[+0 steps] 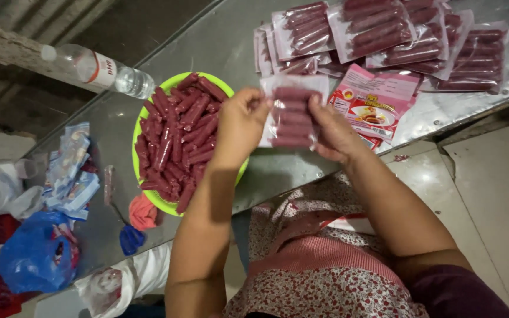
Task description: The person picks up several red meat sticks from a bowl and places them into small plastic bags, occasionally arranging the bags on the metal table.
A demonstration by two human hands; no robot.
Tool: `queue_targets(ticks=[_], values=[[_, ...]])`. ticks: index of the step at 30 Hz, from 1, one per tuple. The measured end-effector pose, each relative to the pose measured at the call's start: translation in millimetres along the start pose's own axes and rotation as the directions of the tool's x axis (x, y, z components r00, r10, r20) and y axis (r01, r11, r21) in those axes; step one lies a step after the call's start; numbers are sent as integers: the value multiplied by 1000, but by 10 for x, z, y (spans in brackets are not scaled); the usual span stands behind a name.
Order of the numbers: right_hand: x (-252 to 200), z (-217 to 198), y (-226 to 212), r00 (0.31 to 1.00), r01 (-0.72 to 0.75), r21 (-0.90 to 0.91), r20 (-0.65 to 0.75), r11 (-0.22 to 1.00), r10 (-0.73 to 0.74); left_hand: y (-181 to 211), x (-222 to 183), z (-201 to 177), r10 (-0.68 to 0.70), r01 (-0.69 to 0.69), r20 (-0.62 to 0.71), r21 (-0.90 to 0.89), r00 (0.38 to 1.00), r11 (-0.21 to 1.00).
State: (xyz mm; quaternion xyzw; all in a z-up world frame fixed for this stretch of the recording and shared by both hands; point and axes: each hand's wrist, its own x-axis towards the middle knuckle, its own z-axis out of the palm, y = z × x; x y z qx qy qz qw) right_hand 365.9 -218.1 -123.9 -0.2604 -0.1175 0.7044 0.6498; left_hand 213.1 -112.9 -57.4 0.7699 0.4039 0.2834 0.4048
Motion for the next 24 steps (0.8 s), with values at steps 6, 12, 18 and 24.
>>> queue_targets(ticks=[6, 12, 18, 24], values=[[-221, -496, -344, 762, 214, -951, 20, 222, -647, -62, 627, 189, 148, -148, 3, 90, 989, 985], [-347, -899, -51, 856, 25, -953, 177, -303, -486, -223, 902, 410, -159, 136, 29, 374, 987, 917], [-410, -443, -75, 739, -116, -651, -561, 750, -373, 226, 313, 185, -128, 65, 172, 329, 977, 942], [-551, -1159, -179, 504, -262, -943, 50, -207, -862, 214, -262, 83, -203, 155, 295, 178, 934, 972]])
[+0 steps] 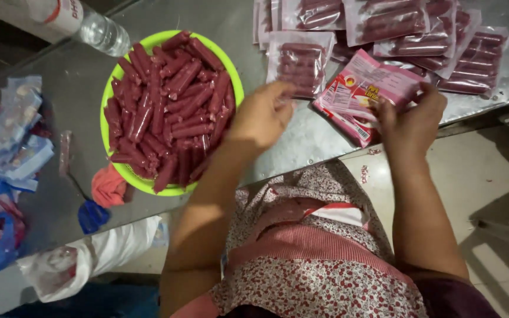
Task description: The person picks up several red meat sticks from a bowl and places them into small plastic bags, occasionally arranging the bags on the metal table.
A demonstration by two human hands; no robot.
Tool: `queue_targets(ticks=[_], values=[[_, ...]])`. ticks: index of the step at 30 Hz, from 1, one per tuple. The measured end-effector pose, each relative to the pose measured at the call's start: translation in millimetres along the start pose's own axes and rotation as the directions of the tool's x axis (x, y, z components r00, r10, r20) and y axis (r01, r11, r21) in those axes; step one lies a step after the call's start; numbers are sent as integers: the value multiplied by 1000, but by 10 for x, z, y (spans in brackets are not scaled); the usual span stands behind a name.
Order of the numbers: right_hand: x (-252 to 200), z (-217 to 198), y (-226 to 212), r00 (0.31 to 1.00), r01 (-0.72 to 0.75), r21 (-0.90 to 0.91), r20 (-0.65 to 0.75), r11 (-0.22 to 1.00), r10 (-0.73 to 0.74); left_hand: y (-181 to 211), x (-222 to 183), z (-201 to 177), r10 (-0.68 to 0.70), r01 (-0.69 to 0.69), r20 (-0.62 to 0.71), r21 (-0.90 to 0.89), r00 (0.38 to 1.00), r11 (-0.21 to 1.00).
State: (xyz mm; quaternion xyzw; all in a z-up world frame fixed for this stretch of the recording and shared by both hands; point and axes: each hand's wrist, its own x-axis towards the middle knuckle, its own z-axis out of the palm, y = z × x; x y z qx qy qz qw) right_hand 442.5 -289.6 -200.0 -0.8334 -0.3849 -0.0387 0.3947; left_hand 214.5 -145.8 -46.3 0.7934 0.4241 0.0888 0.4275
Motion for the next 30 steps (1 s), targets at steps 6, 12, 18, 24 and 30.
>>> queue_targets(ticks=[6, 12, 18, 24, 30], values=[[220, 212, 531, 958, -285, 152, 49, 946, 281, -183, -251, 271, -50, 60, 71, -155, 996, 986], [267, 265, 739, 984, 40, 177, -176, 983, -8, -410, -361, 354, 119, -118, 33, -33, 992, 992], [272, -33, 160, 963, 194, 284, -238, 939, -126, -540, -396, 427, 148, -145, 23, -105, 989, 984], [554, -9, 334, 969, 242, 291, -124, 926, -214, -600, -373, 646, 135, -117, 63, -229, 989, 966], [812, -177, 230, 928, -168, 829, -48, 533, 368, -610, -421, 698, 127, -94, 166, -191, 978, 977]])
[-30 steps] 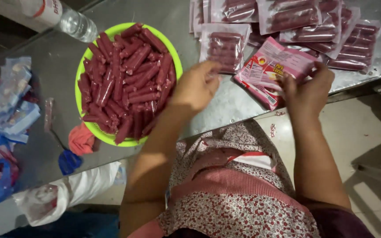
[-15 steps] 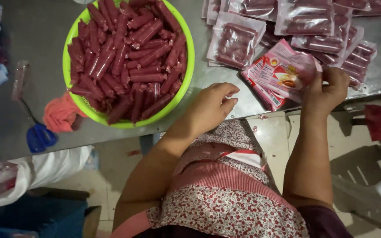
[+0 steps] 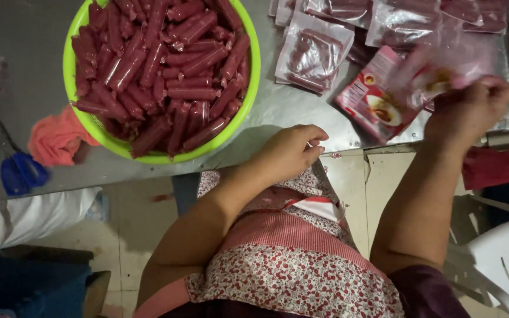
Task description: The person picks up several red meat sticks from a bowl and places them into small plastic bags, occasionally arranging the bags on the metal table.
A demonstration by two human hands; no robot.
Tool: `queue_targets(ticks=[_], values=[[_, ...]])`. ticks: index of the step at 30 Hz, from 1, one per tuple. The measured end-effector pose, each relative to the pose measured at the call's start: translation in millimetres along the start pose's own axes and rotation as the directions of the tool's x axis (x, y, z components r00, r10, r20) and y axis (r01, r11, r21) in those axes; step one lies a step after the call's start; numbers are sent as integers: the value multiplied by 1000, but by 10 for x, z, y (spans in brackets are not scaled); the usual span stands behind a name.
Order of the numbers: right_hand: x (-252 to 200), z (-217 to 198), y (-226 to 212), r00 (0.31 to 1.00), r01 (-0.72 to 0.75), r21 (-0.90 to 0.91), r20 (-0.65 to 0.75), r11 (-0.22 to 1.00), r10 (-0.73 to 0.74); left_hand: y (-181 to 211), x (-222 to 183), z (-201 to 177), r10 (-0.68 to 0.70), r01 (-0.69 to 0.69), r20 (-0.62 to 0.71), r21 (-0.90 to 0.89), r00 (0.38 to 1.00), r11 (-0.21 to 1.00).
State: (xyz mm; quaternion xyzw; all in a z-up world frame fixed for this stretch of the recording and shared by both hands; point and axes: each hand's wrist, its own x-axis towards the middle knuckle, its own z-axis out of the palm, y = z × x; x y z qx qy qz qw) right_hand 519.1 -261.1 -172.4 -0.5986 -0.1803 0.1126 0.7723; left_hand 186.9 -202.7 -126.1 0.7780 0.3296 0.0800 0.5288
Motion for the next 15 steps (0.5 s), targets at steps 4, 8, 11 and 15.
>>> queue_targets(ticks=[4, 8, 11, 15], values=[[71, -44, -17, 999, 26, 335, -47, 942, -10, 19, 22, 31, -90, 94, 69, -63, 994, 994], [-277, 224, -328, 950, 280, -77, 166, 957, -265, 144, 32, 16, -161, 180, 103, -225, 982, 957], [-717, 578, -401, 963, -177, 124, 224, 976, 147, 169, 24, -17, -63, 54, -11, -369, 998, 928], [-1347, 908, -357, 884, -358, 223, 392, 907, 252, -79, 103, 131, -124, -128, -245, -800, 961, 586]])
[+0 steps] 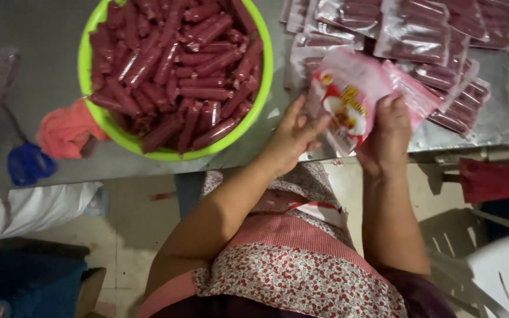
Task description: The person picks up several red meat sticks from a bowl and places them into small plastic bags, occasionally arranging the bags on the metal table.
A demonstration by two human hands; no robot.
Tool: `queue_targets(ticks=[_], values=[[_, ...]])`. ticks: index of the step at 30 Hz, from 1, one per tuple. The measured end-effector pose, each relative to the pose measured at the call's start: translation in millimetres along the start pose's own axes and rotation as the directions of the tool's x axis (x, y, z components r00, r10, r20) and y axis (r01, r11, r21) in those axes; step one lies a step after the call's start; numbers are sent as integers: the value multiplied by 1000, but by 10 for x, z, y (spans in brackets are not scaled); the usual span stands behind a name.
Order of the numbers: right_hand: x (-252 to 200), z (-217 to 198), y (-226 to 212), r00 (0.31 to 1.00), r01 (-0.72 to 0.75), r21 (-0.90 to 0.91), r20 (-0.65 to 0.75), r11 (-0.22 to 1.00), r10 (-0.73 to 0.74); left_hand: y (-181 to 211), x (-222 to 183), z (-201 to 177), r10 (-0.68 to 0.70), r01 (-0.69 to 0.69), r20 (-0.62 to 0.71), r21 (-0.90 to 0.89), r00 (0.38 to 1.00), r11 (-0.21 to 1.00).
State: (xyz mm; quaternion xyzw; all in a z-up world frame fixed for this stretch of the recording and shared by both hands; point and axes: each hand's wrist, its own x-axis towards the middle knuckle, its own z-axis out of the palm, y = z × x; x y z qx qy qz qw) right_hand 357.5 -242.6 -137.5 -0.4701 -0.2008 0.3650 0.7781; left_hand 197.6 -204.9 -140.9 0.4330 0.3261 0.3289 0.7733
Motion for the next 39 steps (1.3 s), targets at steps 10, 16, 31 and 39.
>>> queue_targets(ticks=[10, 16, 31, 39], values=[[172, -622, 314, 842, -354, -76, 408, 932, 353, 46, -409, -275, 237, -216, -143, 148, 961, 965], [-99, -394, 45, 710, -268, -303, 580, 915, 399, -82, -418, -347, 265, -150, -253, 396, 930, 906], [-372, -287, 426, 899, -76, -492, 343, 867, 273, -359, -393, -340, 523, -394, 53, 724, 850, 566], [-212, -216, 190, 944, 38, -623, 279, 781, 177, 166, -653, -445, 290, -247, 81, 760, 954, 601]])
